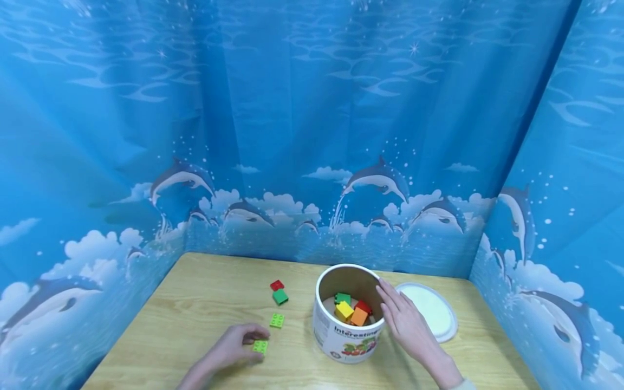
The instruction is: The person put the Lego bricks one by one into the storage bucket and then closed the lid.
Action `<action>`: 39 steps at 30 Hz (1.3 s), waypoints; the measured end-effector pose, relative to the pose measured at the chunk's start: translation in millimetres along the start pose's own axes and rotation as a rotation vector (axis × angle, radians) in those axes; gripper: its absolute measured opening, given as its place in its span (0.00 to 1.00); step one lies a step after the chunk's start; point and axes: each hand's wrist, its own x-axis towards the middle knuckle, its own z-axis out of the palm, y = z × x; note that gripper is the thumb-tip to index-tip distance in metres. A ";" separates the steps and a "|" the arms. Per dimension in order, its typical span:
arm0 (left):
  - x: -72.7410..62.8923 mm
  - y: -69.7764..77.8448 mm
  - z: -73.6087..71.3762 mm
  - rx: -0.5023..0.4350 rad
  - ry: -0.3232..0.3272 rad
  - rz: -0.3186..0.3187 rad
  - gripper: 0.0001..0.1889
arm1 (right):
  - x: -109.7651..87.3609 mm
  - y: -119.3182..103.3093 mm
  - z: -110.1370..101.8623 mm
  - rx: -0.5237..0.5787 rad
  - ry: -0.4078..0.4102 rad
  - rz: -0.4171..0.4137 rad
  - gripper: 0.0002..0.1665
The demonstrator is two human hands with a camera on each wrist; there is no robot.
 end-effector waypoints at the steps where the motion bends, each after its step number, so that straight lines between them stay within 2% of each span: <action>1: 0.4 0.5 0.2 0.021 -0.006 -0.001 0.24 | 0.1 0.0 0.0 0.001 0.001 0.000 0.28; 8: 2.3 0.9 1.7 0.114 0.000 0.016 0.19 | -0.4 1.5 0.3 0.010 0.006 -0.013 0.27; 14: 5.5 2.0 1.0 0.126 0.061 -0.004 0.18 | 0.4 1.3 -0.3 0.007 0.008 -0.019 0.26; 19: 12.7 9.9 -6.0 0.128 0.109 0.038 0.18 | 0.6 -0.3 -1.5 0.003 0.002 -0.006 0.25; 26: 29.8 29.8 -20.6 0.116 0.115 0.090 0.18 | 0.8 0.2 -1.5 0.008 0.013 -0.014 0.25; 33: 51.6 58.9 -34.7 0.140 0.126 0.108 0.16 | 0.4 1.5 -1.2 0.008 0.003 -0.018 0.25; 39: 64.2 81.5 -41.1 0.162 0.141 0.139 0.18 | 0.4 1.3 -0.5 0.005 0.008 -0.024 0.27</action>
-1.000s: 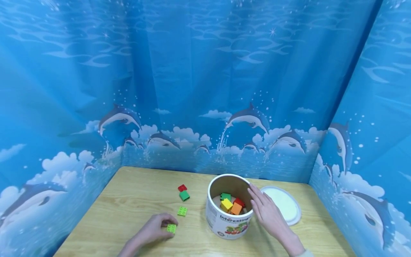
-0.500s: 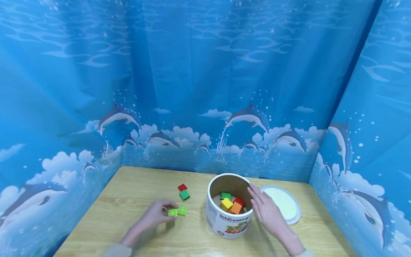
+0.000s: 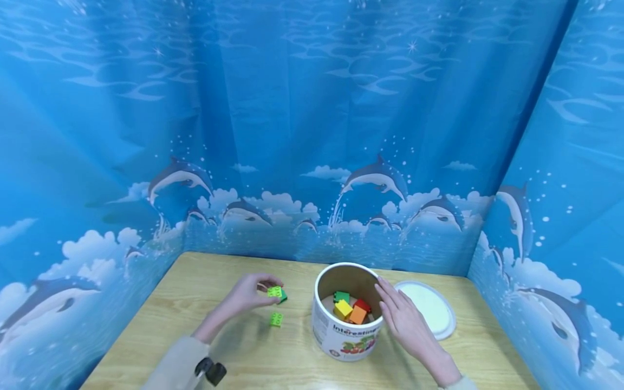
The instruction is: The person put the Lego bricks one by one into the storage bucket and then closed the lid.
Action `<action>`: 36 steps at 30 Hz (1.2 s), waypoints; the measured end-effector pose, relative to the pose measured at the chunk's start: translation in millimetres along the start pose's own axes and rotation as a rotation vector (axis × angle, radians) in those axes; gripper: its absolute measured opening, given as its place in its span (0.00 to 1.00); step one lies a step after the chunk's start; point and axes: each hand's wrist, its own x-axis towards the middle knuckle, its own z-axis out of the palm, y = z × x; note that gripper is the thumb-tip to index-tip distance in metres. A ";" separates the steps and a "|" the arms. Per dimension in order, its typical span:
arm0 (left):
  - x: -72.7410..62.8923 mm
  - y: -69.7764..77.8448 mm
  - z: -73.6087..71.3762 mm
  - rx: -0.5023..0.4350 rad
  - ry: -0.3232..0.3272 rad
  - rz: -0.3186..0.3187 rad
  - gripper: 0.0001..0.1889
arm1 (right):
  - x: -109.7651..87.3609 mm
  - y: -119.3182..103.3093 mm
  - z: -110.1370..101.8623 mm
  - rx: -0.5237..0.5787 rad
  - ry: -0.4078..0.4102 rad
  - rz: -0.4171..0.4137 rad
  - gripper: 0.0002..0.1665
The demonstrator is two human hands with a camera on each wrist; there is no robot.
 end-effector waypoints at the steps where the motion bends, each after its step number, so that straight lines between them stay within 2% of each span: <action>1: 2.2 2.7 -0.6 0.007 -0.001 0.004 0.18 | 0.0 0.0 0.1 0.003 0.002 -0.002 0.27; 5: 9.6 14.3 -1.8 0.021 -0.004 0.002 0.19 | 0.0 0.3 0.4 0.015 0.007 -0.011 0.27; 11: 18.3 30.5 -0.2 0.048 0.000 -0.036 0.18 | -0.1 1.5 1.4 0.011 0.015 -0.023 0.25; 16: 27.5 42.7 4.8 0.069 -0.015 0.020 0.17 | -0.2 1.5 1.2 0.010 0.009 -0.021 0.25; 20: 38.0 53.6 12.6 0.082 -0.026 0.065 0.17 | 0.0 0.8 0.8 0.007 -0.001 -0.015 0.26; 26: 54.2 68.9 28.9 0.050 -0.033 0.110 0.16 | -0.1 0.9 0.4 -0.004 -0.014 -0.013 0.25; 36: 69.7 83.7 55.6 0.068 -0.061 0.108 0.15 | 1.5 0.7 -2.4 -0.022 -0.024 -0.012 0.28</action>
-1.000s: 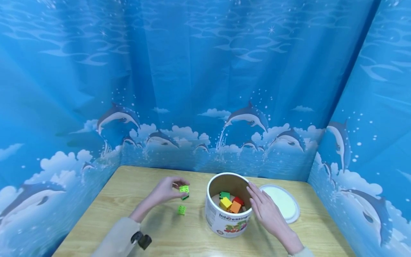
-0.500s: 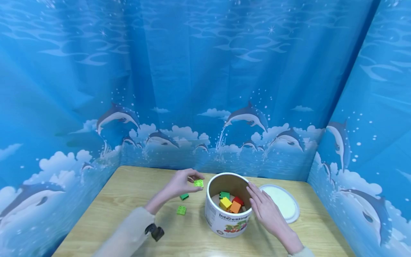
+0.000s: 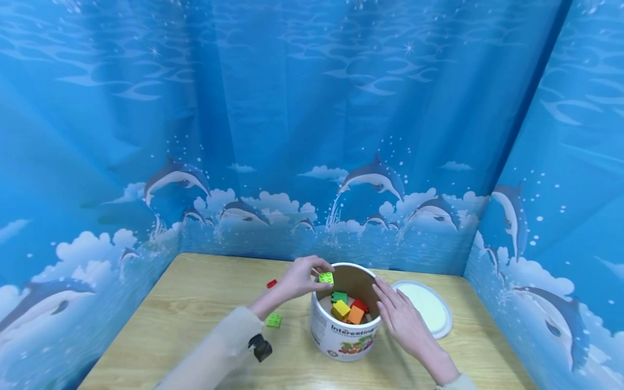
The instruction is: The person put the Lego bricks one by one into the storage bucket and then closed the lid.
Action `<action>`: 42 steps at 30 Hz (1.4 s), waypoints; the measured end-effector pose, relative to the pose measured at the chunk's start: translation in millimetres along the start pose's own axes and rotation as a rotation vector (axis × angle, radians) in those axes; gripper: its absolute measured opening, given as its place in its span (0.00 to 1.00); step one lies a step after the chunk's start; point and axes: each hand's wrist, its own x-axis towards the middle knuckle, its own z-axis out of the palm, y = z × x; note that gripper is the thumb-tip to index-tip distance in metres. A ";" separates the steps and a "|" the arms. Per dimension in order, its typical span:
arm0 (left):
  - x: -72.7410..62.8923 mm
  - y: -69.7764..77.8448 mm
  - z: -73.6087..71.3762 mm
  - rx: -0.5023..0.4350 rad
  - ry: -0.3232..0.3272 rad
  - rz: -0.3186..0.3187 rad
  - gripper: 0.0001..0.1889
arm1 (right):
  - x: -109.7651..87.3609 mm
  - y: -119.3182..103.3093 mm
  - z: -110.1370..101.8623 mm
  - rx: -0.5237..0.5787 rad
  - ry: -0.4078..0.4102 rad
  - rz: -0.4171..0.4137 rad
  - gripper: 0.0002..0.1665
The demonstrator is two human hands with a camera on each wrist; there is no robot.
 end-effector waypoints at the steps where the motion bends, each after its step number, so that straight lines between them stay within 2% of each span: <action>1: 1.3 0.3 2.4 0.006 -0.005 0.000 0.15 | 0.1 -0.1 0.1 0.000 0.000 -0.001 0.28; 9: 8.5 0.2 19.9 0.066 -0.041 -0.020 0.15 | -0.1 -0.5 1.1 0.001 0.006 -0.007 0.28; 13: 7.4 -1.4 26.7 0.097 -0.064 0.000 0.17 | 0.2 -0.8 1.7 0.000 0.007 -0.008 0.28; 18: 5.5 -2.6 30.0 0.106 -0.068 0.031 0.19 | 0.4 -1.1 1.6 0.005 0.009 -0.008 0.28; 22: 4.4 -3.2 30.4 0.082 -0.056 0.016 0.22 | 0.9 -1.2 1.2 0.015 0.003 0.003 0.29; 27: 2.1 -4.2 27.8 0.047 -0.017 -0.016 0.21 | 0.7 -1.2 1.4 0.021 -0.001 0.003 0.29; 35: -4.7 -5.7 12.0 -0.072 0.080 0.025 0.16 | -0.8 0.5 2.3 0.017 0.007 0.000 0.27; 42: -13.4 -17.0 -0.5 -0.082 0.152 0.018 0.15 | -2.2 1.1 2.8 0.019 0.020 -0.009 0.25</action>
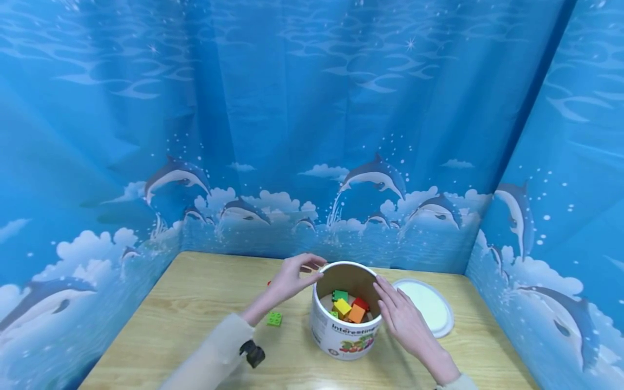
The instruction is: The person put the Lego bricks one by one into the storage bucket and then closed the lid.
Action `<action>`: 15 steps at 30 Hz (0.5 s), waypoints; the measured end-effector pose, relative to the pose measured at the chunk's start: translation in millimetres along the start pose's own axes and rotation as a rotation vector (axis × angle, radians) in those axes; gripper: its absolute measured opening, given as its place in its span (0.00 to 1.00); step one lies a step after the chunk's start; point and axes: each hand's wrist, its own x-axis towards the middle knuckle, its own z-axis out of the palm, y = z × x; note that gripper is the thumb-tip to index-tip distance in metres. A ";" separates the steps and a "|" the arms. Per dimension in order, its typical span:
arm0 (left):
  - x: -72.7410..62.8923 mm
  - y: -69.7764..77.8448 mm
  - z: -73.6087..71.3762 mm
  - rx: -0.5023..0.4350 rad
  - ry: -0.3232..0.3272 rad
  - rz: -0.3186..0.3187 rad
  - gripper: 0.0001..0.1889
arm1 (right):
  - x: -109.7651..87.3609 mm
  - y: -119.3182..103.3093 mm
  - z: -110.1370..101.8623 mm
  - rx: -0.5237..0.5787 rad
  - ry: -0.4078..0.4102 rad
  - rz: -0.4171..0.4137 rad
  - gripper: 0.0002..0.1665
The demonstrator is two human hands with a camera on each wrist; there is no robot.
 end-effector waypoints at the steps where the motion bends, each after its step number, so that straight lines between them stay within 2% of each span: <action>1: -0.7 -2.2 -1.9 -0.007 0.015 0.004 0.15 | 0.1 -0.1 -0.2 0.000 0.002 -0.001 0.25; 6: -7.1 -15.3 -11.3 -0.082 0.081 -0.002 0.17 | 0.4 -1.0 -0.9 -0.002 0.003 -0.004 0.25; 15: -28.9 -49.8 -19.3 -0.167 0.124 -0.121 0.18 | 1.1 -2.5 -2.8 0.005 -0.003 0.009 0.26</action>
